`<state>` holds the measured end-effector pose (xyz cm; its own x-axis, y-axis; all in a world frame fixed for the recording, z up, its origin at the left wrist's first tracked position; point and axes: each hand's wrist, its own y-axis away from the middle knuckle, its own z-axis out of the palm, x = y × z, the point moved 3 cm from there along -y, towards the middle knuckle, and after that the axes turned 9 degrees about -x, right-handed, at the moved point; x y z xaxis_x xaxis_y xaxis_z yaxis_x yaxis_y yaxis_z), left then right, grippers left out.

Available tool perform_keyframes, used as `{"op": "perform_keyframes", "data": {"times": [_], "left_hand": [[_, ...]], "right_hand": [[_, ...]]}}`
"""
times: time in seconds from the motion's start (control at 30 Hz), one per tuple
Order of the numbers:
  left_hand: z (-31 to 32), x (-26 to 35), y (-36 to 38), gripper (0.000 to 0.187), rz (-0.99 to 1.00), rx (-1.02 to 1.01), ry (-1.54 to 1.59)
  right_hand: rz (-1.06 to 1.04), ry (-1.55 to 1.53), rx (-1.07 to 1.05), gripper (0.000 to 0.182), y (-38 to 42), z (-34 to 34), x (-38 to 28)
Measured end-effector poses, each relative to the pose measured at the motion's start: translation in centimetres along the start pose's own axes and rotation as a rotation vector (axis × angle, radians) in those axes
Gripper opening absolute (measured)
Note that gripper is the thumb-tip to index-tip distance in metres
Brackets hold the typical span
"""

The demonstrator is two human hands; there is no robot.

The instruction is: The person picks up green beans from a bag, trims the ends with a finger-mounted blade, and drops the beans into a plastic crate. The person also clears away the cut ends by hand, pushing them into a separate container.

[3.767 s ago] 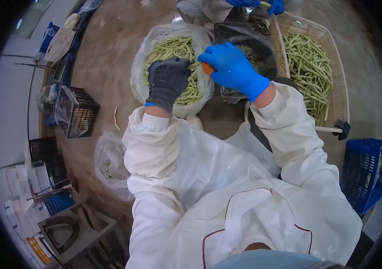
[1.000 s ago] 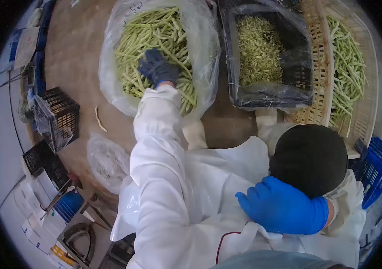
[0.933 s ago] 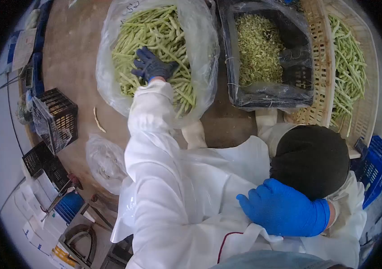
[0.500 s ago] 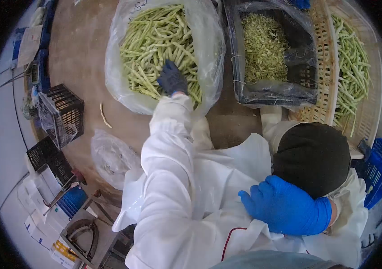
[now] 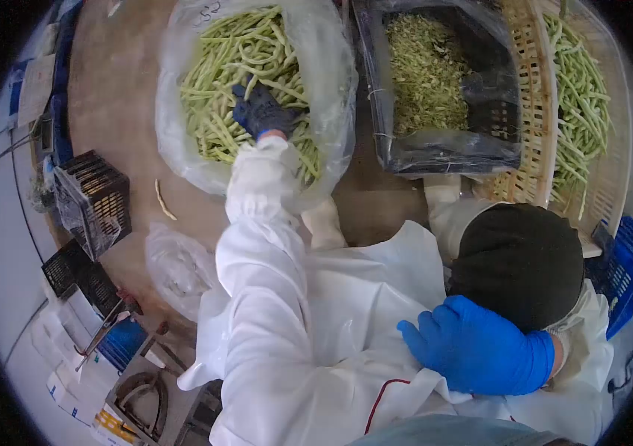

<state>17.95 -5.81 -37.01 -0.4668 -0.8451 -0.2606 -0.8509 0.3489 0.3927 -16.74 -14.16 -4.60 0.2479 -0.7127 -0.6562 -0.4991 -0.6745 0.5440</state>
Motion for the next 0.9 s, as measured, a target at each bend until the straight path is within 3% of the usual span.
{"op": "perform_keyframes", "data": {"times": [0.03, 0.07, 0.13, 0.3, 0.33, 0.43, 0.47, 0.5, 0.57, 0.73, 0.9], "left_hand": [[-2.0, 0.4, 0.9, 0.107, -0.043, 0.005, -0.046], [4.4, -0.9, -4.5, 0.107, -0.01, 0.323, 0.063], [-1.2, 0.5, -1.5, 0.103, -0.054, 0.078, 0.043], [-0.4, 0.5, 0.0, 0.099, 0.005, 0.08, 0.169], [-0.2, 0.8, 0.3, 0.095, -0.045, -0.041, 0.151], [3.8, 1.3, -1.4, 0.087, 0.027, 0.148, -0.024], [2.0, 1.5, 0.0, 0.082, 0.083, 0.238, -0.073], [2.8, 1.3, -1.3, 0.082, 0.183, 0.239, -0.087], [-1.4, 1.9, 0.4, 0.078, 0.072, 0.046, -0.088], [0.0, 1.5, -1.4, 0.078, 0.057, 0.032, 0.037], [0.7, -2.5, -1.4, 0.069, 0.178, -0.005, 0.198]], "right_hand": [[0.004, 0.006, -0.004, 0.064, 0.0, 0.0, 0.1], [0.006, 0.0, -0.003, 0.064, 0.1, 0.0, 0.2], [0.01, -0.011, 0.003, 0.063, 0.2, -0.1, 0.3], [0.023, 0.009, 0.06, 0.06, 0.5, 0.0, 0.1], [0.025, -0.007, 0.06, 0.059, 0.6, 0.2, 0.0], [0.03, -0.05, 0.027, 0.059, 0.7, 0.3, 0.1], [0.034, -0.036, 0.031, 0.058, 0.7, 0.3, 0.2], [0.034, -0.026, 0.031, 0.058, 0.8, 0.4, 0.1], [0.03, -0.018, 0.036, 0.058, 0.9, 0.5, -0.1], [0.053, -0.001, 0.124, 0.052, 1.3, 0.9, -0.7], [0.011, 0.062, 0.283, 0.03, 1.6, 1.3, -1.4]]}}
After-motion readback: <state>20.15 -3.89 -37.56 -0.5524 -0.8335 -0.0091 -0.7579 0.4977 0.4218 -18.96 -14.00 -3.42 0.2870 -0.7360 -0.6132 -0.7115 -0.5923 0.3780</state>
